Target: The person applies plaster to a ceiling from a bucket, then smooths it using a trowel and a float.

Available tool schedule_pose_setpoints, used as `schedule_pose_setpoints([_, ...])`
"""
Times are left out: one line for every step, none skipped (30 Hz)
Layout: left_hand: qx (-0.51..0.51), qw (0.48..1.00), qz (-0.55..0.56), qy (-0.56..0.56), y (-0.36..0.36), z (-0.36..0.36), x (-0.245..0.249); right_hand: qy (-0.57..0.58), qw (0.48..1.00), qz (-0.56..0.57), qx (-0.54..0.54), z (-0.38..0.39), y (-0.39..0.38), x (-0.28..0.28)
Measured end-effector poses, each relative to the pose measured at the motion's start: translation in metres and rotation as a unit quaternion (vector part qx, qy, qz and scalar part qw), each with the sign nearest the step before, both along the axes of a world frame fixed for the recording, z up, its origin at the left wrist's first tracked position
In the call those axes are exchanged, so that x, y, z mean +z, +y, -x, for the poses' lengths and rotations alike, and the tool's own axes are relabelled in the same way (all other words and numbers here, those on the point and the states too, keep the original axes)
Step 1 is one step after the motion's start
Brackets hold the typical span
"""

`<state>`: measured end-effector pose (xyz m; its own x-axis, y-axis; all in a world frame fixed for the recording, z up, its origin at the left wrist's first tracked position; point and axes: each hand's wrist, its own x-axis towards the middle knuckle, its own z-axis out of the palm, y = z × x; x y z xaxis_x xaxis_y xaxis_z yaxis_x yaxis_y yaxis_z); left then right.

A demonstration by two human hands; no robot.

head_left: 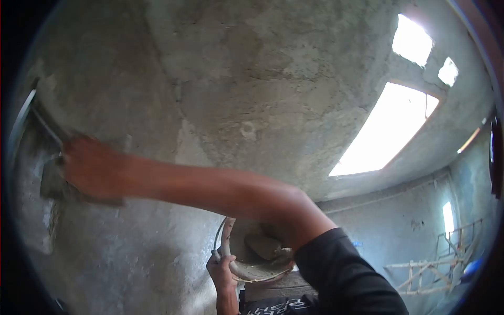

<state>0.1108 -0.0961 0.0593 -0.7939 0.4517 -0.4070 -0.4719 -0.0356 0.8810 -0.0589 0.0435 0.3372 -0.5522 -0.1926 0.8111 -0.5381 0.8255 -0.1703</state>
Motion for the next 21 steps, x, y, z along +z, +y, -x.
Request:
schedule_pose_setpoints([-0.007, 1.0, 0.015, 0.017, 0.0, 0.003, -0.005, 0.019, 0.996, 0.076, 0.04, -0.044, 0.017, -0.016])
schedule_pose_setpoints([-0.018, 1.0, 0.019, 0.013, 0.006, 0.007, -0.005, -0.058, 0.99, 0.119, 0.041, -0.083, 0.042, -0.033])
schedule_pose_setpoints([-0.027, 0.999, 0.03, 0.012, 0.005, 0.01, -0.006, -0.035, 0.968, 0.248, 0.003, -0.122, 0.054, -0.052])
schedule_pose_setpoints([0.003, 0.999, 0.04, 0.017, 0.007, 0.011, -0.011, -0.071, 0.957, 0.281, -0.014, -0.163, 0.08, -0.066])
schedule_pose_setpoints([0.0, 0.999, 0.043, 0.009, 0.011, 0.013, -0.009, -0.027, 0.954, 0.269, -0.127, -0.195, 0.107, -0.093])
schedule_pose_setpoints([-0.007, 0.998, 0.058, 0.025, 0.011, 0.017, -0.003, 0.015, 0.935, 0.262, -0.238, -0.223, 0.13, -0.128])
schedule_pose_setpoints([-0.013, 0.997, 0.067, 0.038, 0.017, 0.021, -0.004, -0.034, 0.884, 0.367, -0.287, -0.25, 0.157, -0.155])
schedule_pose_setpoints([-0.009, 0.998, 0.051, 0.027, 0.019, 0.028, -0.013, -0.009, 0.862, 0.383, -0.333, -0.268, 0.188, -0.178])
schedule_pose_setpoints([0.008, 0.998, 0.055, 0.009, 0.024, 0.029, -0.014, -0.199, 0.829, 0.334, -0.402, -0.299, 0.222, -0.19])
schedule_pose_setpoints([0.002, 0.997, 0.073, 0.027, 0.029, 0.03, -0.017, -0.185, 0.838, 0.296, -0.419, -0.316, 0.264, -0.238])
schedule_pose_setpoints([-0.004, 0.994, 0.094, 0.047, 0.03, 0.032, -0.019, -0.188, 0.757, 0.421, -0.463, -0.323, 0.302, -0.287])
schedule_pose_setpoints([-0.004, 0.994, 0.095, 0.049, 0.037, 0.033, -0.021, -0.092, 0.659, 0.555, -0.499, -0.325, 0.328, -0.32])
schedule_pose_setpoints([0.002, 0.992, 0.111, 0.064, 0.041, 0.031, -0.024, -0.016, 0.672, 0.484, -0.56, -0.338, 0.349, -0.351])
schedule_pose_setpoints([0.013, 0.989, 0.126, 0.08, 0.042, 0.028, -0.028, 0.059, 0.678, 0.407, -0.609, -0.353, 0.369, -0.384])
schedule_pose_setpoints([0.02, 0.988, 0.126, 0.082, 0.039, 0.03, -0.035, 0.158, 0.67, 0.462, -0.56, -0.367, 0.398, -0.428])
schedule_pose_setpoints([0.003, 0.984, 0.152, 0.097, 0.032, 0.034, -0.044, 0.255, 0.652, 0.512, -0.499, -0.361, 0.406, -0.426])
schedule_pose_setpoints([-0.015, 0.977, 0.179, 0.111, 0.031, 0.04, -0.053, 0.353, 0.592, 0.597, -0.412, -0.354, 0.414, -0.426])
schedule_pose_setpoints([0.002, 0.975, 0.185, 0.119, 0.035, 0.039, -0.053, 0.358, 0.564, 0.639, -0.382, -0.356, 0.428, -0.429])
schedule_pose_setpoints([0.017, 0.973, 0.21, 0.095, 0.04, 0.039, -0.047, 0.366, 0.53, 0.68, -0.35, -0.357, 0.442, -0.434])
schedule_pose_setpoints([0.021, 0.973, 0.2, 0.109, 0.039, 0.043, -0.054, 0.366, 0.526, 0.685, -0.347, -0.35, 0.457, -0.44])
schedule_pose_setpoints([0.025, 0.974, 0.187, 0.124, 0.038, 0.045, -0.063, 0.387, 0.538, 0.66, -0.354, -0.339, 0.473, -0.435])
